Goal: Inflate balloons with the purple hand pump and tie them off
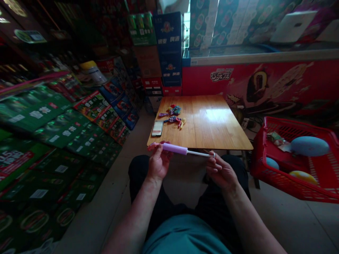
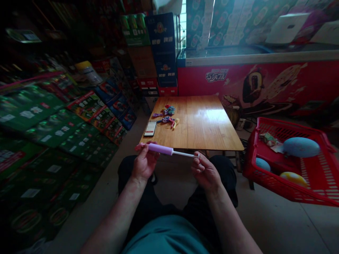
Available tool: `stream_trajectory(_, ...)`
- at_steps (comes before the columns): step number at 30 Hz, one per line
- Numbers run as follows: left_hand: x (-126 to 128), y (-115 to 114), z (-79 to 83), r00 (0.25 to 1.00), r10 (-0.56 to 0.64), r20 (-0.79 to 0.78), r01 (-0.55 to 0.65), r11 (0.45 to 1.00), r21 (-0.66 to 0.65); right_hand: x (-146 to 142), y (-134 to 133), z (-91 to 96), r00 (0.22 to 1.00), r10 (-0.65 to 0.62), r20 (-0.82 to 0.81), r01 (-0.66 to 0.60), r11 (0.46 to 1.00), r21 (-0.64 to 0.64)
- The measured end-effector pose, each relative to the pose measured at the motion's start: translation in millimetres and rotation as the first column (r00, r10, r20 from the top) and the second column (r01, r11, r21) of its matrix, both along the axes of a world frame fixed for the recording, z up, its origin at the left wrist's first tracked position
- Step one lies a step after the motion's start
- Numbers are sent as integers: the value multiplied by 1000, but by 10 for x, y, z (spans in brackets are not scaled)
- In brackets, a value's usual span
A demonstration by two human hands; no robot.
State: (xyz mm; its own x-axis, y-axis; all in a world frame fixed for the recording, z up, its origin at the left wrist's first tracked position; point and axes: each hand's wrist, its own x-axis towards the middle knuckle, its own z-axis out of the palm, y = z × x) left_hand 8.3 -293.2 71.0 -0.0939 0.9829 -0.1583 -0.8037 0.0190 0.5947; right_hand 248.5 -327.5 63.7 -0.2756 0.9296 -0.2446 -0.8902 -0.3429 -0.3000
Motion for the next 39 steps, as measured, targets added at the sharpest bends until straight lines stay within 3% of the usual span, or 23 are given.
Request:
stream_trajectory(7, 236, -72, 150, 988, -141, -64, 141, 990, -1, -364, -24, -29, 996, 54, -69, -64, 986, -152)
stream_trajectory(10, 195, -106, 119, 969, -243, -46, 241, 970, -46, -336, -89, -119, 993, 56, -108, -73, 986, -151)
stream_trajectory(15, 192, -183, 11, 957, -291, -2, 291, 955, -57, -263, -90, -146, 974, 31, -224, -69, 984, -162)
stream_trajectory(19, 175, -167, -27, 965, -260, -31, 257, 964, -72, -244, -53, -48, 971, 9, -238, -55, 981, -186)
stream_trajectory(25, 7, -76, 73, 994, -80, -81, 81, 997, 7, 6, 4, 170, 1000, 4, 15, -3, 999, -35)
stream_trajectory(28, 111, -94, 161, 988, -118, -103, 123, 991, 50, -47, 53, 222, 999, 26, 18, -26, 1000, -16)
stream_trajectory(33, 283, -131, 191, 976, -200, -85, 200, 980, -8, -239, 55, 145, 1000, 14, -23, -15, 1000, -13)
stream_trajectory(39, 256, -183, -49, 973, -223, -63, 218, 973, -83, -189, -15, -7, 996, 51, -68, -59, 992, -112)
